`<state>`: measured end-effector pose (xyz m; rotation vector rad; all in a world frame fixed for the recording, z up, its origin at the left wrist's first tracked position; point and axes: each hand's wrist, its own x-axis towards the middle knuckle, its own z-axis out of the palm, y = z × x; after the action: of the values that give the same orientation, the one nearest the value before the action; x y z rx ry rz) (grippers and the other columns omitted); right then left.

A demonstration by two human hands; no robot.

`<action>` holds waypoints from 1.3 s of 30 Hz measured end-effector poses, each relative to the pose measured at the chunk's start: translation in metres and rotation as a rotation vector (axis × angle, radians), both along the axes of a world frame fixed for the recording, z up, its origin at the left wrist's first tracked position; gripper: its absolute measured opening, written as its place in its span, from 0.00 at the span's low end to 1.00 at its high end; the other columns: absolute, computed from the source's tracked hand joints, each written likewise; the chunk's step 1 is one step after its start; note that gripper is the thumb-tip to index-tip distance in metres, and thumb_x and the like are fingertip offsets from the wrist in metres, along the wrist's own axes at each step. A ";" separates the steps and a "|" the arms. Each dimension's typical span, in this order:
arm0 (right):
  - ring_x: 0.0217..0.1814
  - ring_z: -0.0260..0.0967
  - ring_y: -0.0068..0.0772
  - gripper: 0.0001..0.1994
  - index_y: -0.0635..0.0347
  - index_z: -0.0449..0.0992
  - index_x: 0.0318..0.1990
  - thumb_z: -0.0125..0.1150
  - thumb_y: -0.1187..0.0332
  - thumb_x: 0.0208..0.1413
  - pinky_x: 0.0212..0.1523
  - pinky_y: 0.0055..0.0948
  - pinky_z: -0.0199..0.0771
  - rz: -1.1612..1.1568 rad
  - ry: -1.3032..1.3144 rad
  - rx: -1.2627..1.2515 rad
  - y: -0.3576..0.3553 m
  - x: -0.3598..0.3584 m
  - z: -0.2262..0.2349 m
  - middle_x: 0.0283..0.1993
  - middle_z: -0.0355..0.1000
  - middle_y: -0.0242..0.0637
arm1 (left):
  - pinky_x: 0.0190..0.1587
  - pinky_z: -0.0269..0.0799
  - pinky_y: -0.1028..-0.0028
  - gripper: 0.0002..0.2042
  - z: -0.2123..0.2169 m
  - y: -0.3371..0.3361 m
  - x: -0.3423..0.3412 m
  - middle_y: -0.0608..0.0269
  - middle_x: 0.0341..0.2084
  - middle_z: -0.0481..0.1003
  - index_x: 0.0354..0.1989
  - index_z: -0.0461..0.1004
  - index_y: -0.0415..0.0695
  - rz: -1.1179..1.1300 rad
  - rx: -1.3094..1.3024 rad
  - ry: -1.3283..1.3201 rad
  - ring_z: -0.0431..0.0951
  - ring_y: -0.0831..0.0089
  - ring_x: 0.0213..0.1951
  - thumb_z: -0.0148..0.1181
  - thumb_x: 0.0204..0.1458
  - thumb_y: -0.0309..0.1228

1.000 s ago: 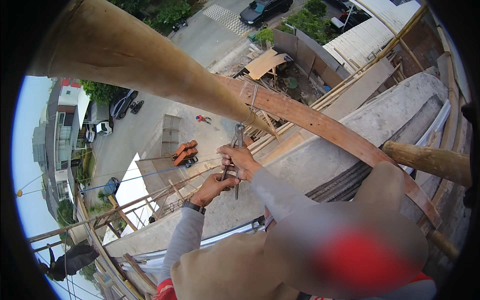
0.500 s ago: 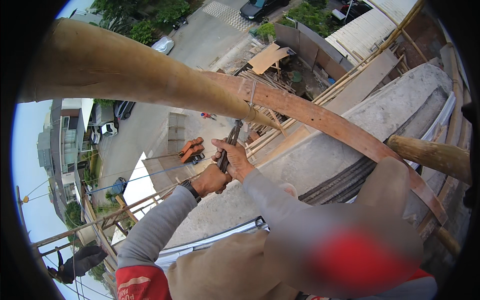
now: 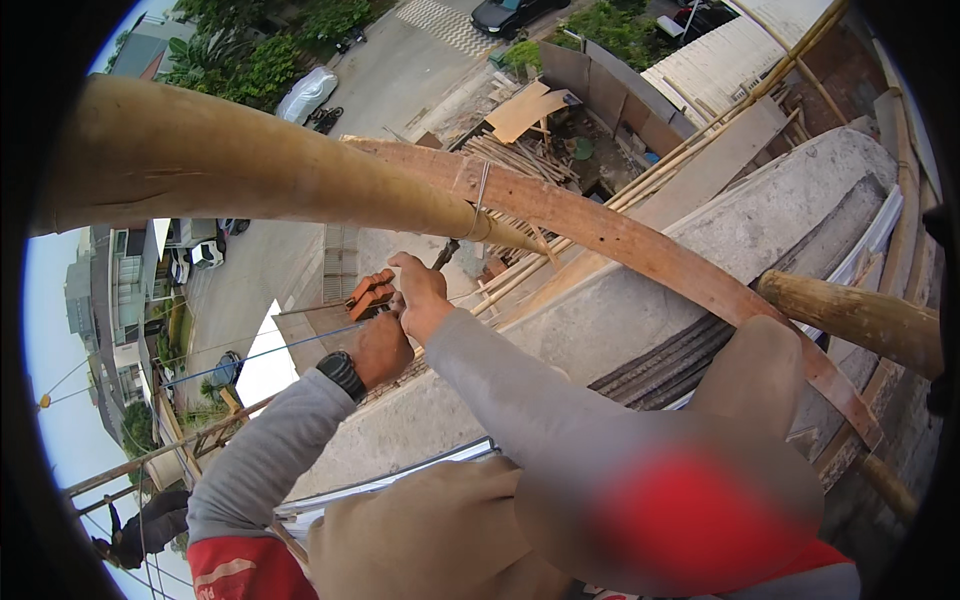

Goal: The person secures bamboo poles to wooden planks on a rooftop scaffolding using wire and pliers. They wrap wire around the pole and plank, twist it with pliers, and hammer nails to reinforce the connection.

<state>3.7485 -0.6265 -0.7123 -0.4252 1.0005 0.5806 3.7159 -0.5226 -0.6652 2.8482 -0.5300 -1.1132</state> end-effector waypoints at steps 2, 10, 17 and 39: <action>0.24 0.64 0.33 0.12 0.62 0.72 0.29 0.67 0.65 0.54 0.24 0.36 0.68 0.104 0.026 -0.223 0.002 -0.007 -0.002 0.31 0.69 0.39 | 0.46 0.76 0.52 0.25 -0.022 -0.010 -0.039 0.32 0.38 0.77 0.56 0.63 0.31 0.209 -0.051 -0.163 0.80 0.38 0.41 0.60 0.52 0.31; 0.17 0.53 0.20 0.11 0.56 0.70 0.27 0.70 0.73 0.52 0.17 0.27 0.57 0.047 -0.280 0.046 -0.001 -0.032 -0.057 0.20 0.60 0.26 | 0.48 0.75 0.62 0.26 -0.032 0.023 -0.031 0.43 0.38 0.81 0.52 0.73 0.34 0.654 -0.425 0.427 0.82 0.51 0.44 0.68 0.51 0.43; 0.19 0.47 0.18 0.19 0.48 0.58 0.22 0.64 0.77 0.56 0.22 0.23 0.54 -0.005 -0.443 0.585 -0.041 -0.040 -0.064 0.21 0.50 0.21 | 0.33 0.69 0.71 0.18 -0.049 0.005 -0.043 0.66 0.27 0.71 0.59 0.69 0.43 1.228 -0.895 1.435 0.74 0.70 0.34 0.58 0.62 0.33; 0.27 0.69 0.27 0.17 0.53 0.69 0.36 0.76 0.64 0.49 0.26 0.34 0.70 -0.109 -0.294 0.154 0.007 -0.027 -0.036 0.29 0.70 0.32 | 0.26 0.74 0.59 0.12 0.015 0.021 0.016 0.44 0.26 0.80 0.47 0.71 0.36 0.063 0.000 0.101 0.83 0.55 0.29 0.55 0.56 0.26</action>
<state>3.7212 -0.6193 -0.7480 -0.3066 0.6884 0.4769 3.7314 -0.5016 -0.6506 2.7694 -0.4303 -1.2382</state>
